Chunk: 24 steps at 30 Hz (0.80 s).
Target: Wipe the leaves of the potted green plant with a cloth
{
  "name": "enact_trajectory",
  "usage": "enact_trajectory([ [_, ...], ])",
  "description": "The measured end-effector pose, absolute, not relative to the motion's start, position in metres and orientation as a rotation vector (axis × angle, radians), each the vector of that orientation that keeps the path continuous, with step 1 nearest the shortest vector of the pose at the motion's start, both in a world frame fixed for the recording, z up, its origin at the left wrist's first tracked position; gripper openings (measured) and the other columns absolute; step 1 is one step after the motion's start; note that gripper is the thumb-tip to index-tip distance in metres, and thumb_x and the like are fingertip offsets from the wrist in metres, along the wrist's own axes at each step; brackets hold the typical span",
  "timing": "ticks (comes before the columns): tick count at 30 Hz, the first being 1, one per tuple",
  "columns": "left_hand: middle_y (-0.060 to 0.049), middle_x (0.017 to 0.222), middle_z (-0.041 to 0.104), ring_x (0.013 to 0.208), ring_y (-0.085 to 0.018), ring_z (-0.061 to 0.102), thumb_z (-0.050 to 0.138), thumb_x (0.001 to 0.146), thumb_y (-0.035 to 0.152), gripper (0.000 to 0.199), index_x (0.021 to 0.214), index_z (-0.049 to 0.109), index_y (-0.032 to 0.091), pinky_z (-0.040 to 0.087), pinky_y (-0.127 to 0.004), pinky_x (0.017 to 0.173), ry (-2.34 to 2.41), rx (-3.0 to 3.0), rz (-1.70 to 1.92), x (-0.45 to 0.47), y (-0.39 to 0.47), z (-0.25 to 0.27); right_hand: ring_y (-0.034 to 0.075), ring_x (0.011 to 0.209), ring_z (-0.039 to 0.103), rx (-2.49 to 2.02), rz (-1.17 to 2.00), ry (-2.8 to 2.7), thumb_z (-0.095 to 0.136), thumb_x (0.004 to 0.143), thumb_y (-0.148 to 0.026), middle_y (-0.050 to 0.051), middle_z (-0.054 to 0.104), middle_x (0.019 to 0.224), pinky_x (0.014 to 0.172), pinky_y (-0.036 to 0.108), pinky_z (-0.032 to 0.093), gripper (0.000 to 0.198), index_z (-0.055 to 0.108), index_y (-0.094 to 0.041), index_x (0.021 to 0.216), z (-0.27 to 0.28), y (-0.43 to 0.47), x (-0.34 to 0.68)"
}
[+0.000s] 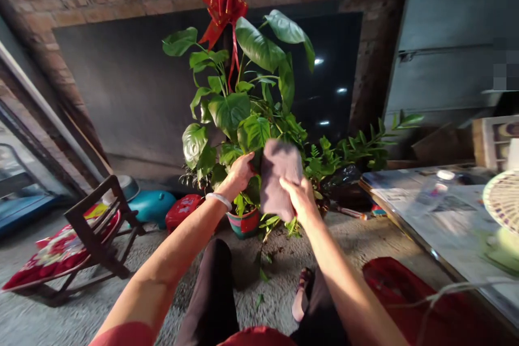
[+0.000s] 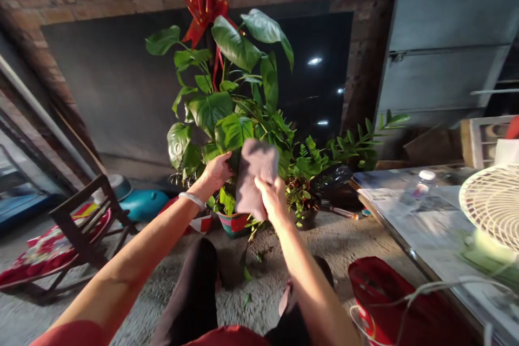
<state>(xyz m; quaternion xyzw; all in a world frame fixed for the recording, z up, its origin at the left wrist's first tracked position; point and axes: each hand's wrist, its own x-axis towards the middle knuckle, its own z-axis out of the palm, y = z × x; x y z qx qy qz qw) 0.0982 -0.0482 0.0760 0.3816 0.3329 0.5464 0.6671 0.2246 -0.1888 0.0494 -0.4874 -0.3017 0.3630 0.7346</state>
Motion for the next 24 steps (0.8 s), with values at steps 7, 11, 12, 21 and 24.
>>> enact_trajectory([
  [7,-0.009,0.095,0.085,0.099,-0.027,0.083,0.068,0.1,0.02,0.015,0.11,0.077,0.014,0.067,-0.042,0.094,0.731,0.846,1.17,0.094,-0.051,0.07,0.025,0.085,0.072,-1.122,0.589,-0.493,0.095,0.059,-0.047,0.003,0.083,0.094,0.073,0.037,0.058,0.044,0.076,-0.027,0.094,0.054,-0.239,0.259],
  [11,-0.008,0.09,0.083,0.097,-0.026,0.082,0.071,0.1,0.023,0.012,0.106,0.076,0.014,0.066,-0.042,0.097,0.738,0.837,1.161,0.107,-0.051,0.066,0.021,0.099,0.071,-0.941,0.471,-0.656,0.092,0.07,-0.045,0.003,0.084,0.11,0.088,0.034,0.057,0.05,0.074,-0.021,0.111,0.106,-0.202,0.249],
  [12,-0.007,0.09,0.082,0.098,-0.026,0.081,0.073,0.099,0.024,0.012,0.105,0.076,0.015,0.066,-0.043,0.098,0.722,0.844,1.149,0.11,-0.052,0.064,0.02,0.101,0.072,-0.937,0.536,-0.688,0.091,0.072,-0.043,0.003,0.084,0.114,0.09,0.033,0.057,0.05,0.074,-0.02,0.113,0.105,-0.193,0.241],
  [21,-0.01,0.118,0.082,0.129,-0.035,0.071,0.092,0.072,0.013,0.036,0.105,0.081,0.02,0.058,-0.045,0.113,0.955,1.212,1.444,0.03,-0.037,0.041,0.031,0.076,0.075,-1.493,0.988,-0.511,0.091,0.057,-0.041,0.004,0.08,0.075,0.069,0.042,0.059,0.029,0.073,-0.029,0.076,-0.059,-0.258,0.218],
  [24,-0.01,0.134,0.079,0.143,-0.033,0.064,0.09,0.068,0.01,0.054,0.12,0.079,0.024,0.054,-0.04,0.118,1.076,1.138,1.684,0.007,-0.005,0.047,0.034,0.086,0.078,-1.535,1.004,-0.612,0.092,0.058,-0.044,0.007,0.083,0.084,0.077,0.045,0.062,0.03,0.078,-0.029,0.08,-0.048,-0.272,0.218],
])
